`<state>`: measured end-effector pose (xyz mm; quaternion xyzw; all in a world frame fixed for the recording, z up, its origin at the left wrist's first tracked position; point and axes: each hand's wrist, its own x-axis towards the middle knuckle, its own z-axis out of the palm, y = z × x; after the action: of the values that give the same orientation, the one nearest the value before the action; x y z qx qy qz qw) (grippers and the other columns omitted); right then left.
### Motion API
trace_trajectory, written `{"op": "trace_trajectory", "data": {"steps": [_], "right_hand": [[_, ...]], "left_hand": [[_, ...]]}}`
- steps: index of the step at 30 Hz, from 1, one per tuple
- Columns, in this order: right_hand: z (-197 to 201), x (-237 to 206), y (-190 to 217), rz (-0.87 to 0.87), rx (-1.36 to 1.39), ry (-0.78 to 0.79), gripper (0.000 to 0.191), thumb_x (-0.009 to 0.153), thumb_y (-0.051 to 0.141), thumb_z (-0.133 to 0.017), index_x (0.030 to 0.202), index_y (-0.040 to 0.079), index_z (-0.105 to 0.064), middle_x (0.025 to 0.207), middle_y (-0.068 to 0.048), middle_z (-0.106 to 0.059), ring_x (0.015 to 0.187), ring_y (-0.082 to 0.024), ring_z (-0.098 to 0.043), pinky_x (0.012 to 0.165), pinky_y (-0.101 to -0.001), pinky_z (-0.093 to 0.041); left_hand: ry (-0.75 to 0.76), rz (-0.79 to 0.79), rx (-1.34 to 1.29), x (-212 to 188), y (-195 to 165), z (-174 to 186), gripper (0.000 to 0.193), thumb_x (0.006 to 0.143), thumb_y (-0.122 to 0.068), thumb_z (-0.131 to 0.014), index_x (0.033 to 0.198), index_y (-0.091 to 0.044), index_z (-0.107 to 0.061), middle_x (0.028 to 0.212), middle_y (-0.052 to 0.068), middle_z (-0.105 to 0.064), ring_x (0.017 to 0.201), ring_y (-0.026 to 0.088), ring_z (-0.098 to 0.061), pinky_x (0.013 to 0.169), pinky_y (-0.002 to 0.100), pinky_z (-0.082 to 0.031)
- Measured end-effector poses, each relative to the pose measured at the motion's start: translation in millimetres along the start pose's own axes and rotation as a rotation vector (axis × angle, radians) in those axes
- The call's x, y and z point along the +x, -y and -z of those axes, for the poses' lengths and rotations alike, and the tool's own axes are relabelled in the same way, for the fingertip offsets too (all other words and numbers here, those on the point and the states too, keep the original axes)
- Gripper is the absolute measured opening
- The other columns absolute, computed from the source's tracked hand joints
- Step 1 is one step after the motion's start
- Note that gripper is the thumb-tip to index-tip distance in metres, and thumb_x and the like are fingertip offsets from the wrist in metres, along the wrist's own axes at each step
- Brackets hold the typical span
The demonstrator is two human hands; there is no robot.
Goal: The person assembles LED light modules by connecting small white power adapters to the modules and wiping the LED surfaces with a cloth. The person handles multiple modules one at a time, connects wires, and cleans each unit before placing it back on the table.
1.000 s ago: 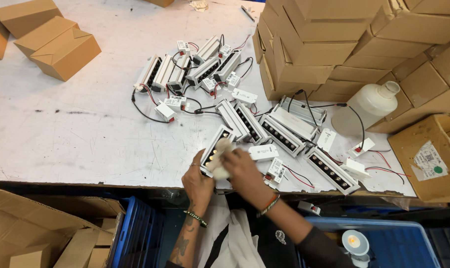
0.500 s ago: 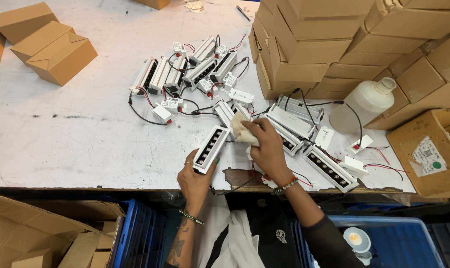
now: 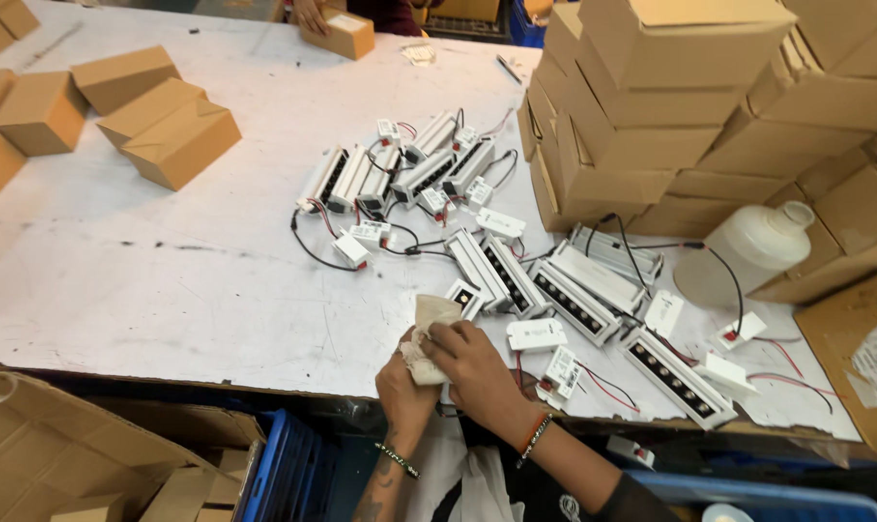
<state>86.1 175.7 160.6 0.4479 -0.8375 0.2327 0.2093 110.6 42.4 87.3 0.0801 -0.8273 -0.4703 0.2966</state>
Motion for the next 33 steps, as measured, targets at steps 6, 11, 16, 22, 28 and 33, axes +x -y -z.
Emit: {"op": "trace_trajectory", "data": {"steps": [6, 11, 16, 22, 28, 33], "right_hand": [[-3.9, 37.6, -60.0, 0.104, -0.312, 0.045, 0.029, 0.075, -0.003, -0.062, 0.103, 0.001, -0.07, 0.116, -0.01, -0.064, 0.107, -0.03, -0.059, 0.091, -0.0416, -0.048], [-4.3, 43.7, -92.5, -0.095, -0.411, 0.137, 0.024, 0.073, -0.004, -0.062, 0.095, 0.003, -0.07, 0.102, -0.009, -0.065, 0.099, -0.03, -0.058, 0.085, -0.0406, -0.047], [-10.4, 42.1, -78.4, 0.021, -0.536, 0.112, 0.021, 0.071, -0.004, -0.064, 0.091, 0.0, -0.069, 0.099, -0.011, -0.065, 0.097, -0.029, -0.058, 0.081, -0.0388, -0.047], [-12.8, 54.0, -68.0, -0.156, -0.449, 0.2, 0.024, 0.062, 0.006, -0.073, 0.085, 0.001, -0.068, 0.097, -0.013, -0.062, 0.096, -0.03, -0.06, 0.082, -0.0399, -0.05], [-18.9, 50.7, -54.0, -0.351, -0.524, 0.135, 0.023, 0.066, 0.01, -0.077, 0.084, 0.002, -0.066, 0.094, -0.015, -0.062, 0.089, -0.03, -0.065, 0.07, -0.039, -0.056], [-11.5, 31.4, -41.4, -0.388, -0.374, 0.184, 0.021, 0.068, 0.014, -0.075, 0.083, 0.003, -0.066, 0.088, -0.012, -0.063, 0.085, -0.03, -0.066, 0.07, -0.0428, -0.056]], "left_hand": [[-0.013, 0.014, 0.078, 4.4, -4.8, -1.6, 0.059, 0.071, -0.028, -0.088, 0.121, -0.008, -0.067, 0.088, 0.016, -0.075, 0.077, 0.037, -0.073, 0.066, 0.043, -0.057], [-0.049, -0.091, 0.061, 6.1, -12.3, 3.2, 0.056, 0.074, -0.027, -0.084, 0.123, -0.009, -0.065, 0.094, 0.015, -0.076, 0.079, 0.035, -0.074, 0.067, 0.042, -0.058], [-0.008, -0.035, 0.087, 7.7, -12.7, 3.6, 0.055, 0.074, -0.028, -0.085, 0.123, -0.011, -0.066, 0.092, 0.013, -0.077, 0.078, 0.031, -0.076, 0.066, 0.041, -0.058], [0.004, -0.021, 0.116, 9.3, -10.9, 2.8, 0.058, 0.074, -0.03, -0.086, 0.125, -0.011, -0.066, 0.092, 0.012, -0.077, 0.077, 0.03, -0.076, 0.065, 0.04, -0.059], [-0.039, -0.072, 0.06, 10.7, -17.0, 4.9, 0.056, 0.074, -0.026, -0.085, 0.125, -0.011, -0.066, 0.097, 0.013, -0.077, 0.08, 0.033, -0.075, 0.067, 0.041, -0.059], [-0.07, -0.068, 0.067, 14.1, -23.6, 5.0, 0.055, 0.076, -0.024, -0.083, 0.126, -0.011, -0.065, 0.096, 0.014, -0.076, 0.081, 0.035, -0.073, 0.068, 0.043, -0.058]]}}
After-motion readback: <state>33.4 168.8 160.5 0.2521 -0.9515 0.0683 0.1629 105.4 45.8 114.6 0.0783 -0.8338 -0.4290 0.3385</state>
